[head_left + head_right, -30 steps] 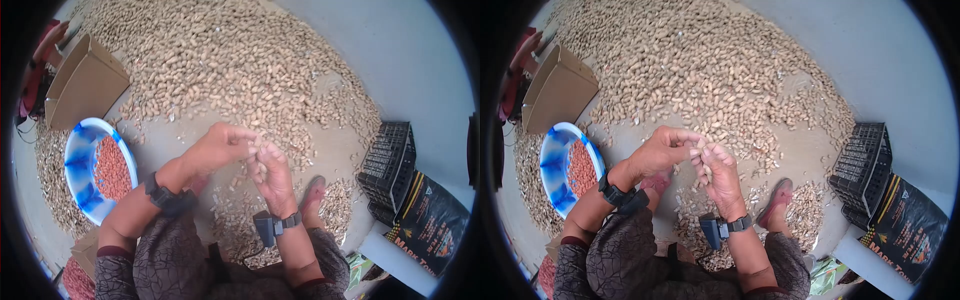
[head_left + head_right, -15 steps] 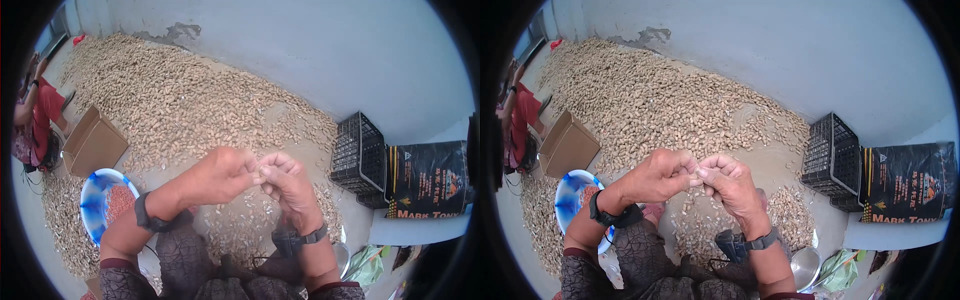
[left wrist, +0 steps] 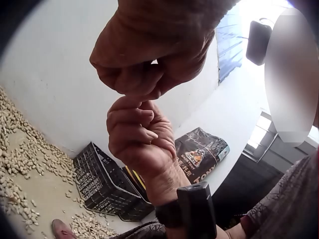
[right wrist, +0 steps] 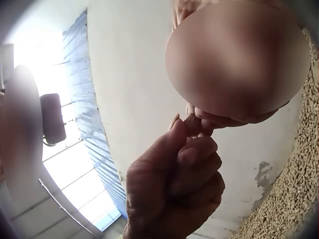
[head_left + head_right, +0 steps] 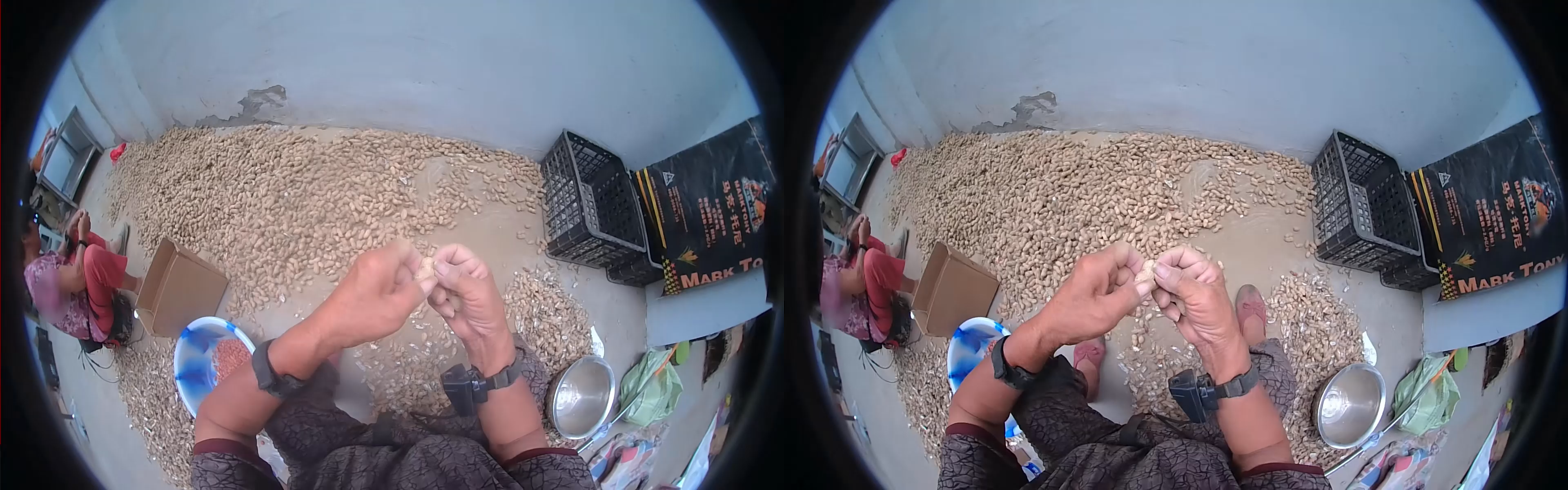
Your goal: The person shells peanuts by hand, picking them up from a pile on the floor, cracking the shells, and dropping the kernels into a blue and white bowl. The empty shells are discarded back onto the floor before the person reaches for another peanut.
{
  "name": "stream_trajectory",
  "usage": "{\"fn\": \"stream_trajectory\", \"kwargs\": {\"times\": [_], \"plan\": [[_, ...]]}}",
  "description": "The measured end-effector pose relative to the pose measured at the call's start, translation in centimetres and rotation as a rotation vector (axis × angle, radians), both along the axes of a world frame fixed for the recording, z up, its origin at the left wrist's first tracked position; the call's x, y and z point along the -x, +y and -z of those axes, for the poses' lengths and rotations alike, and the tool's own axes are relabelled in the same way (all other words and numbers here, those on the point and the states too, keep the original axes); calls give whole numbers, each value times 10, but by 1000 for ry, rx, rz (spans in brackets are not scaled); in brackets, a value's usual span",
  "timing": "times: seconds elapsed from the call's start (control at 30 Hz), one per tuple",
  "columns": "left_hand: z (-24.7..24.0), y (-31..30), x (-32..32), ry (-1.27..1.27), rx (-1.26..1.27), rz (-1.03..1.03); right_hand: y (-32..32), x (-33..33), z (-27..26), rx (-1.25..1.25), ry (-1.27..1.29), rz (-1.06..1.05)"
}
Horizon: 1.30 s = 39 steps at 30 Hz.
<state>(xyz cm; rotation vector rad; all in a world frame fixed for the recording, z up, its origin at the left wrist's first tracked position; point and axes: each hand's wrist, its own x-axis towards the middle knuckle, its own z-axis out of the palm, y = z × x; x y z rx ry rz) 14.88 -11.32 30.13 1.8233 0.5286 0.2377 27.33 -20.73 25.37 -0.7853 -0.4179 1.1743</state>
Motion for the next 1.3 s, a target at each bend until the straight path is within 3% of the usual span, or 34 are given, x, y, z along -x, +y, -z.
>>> {"fn": "stream_trajectory", "kwargs": {"times": [0.1,0.17,0.37,0.67,0.73,0.87,1.0,1.3], "plan": [[-1,-3,-8,-134,167,31,-8,-5,-10,-19,-31,24],[-21,-11,-12,-133,457,64,-13,-7,-16,-21,-57,44],[-50,-30,-6,-91,656,81,-20,-8,-25,-79,-126,104],[-42,-36,-5,-110,500,5,-24,-9,-31,-229,-4,-136],[-35,-37,-7,-125,531,17,-31,-9,-37,-117,-145,-182],[-25,-44,-19,-172,397,77,-40,-12,-35,-135,-73,-144],[-12,-43,-24,-264,354,148,-44,-17,-34,-79,-200,-130],[5,-34,-12,-363,194,135,-27,-9,-24,-56,-178,-201]]}}
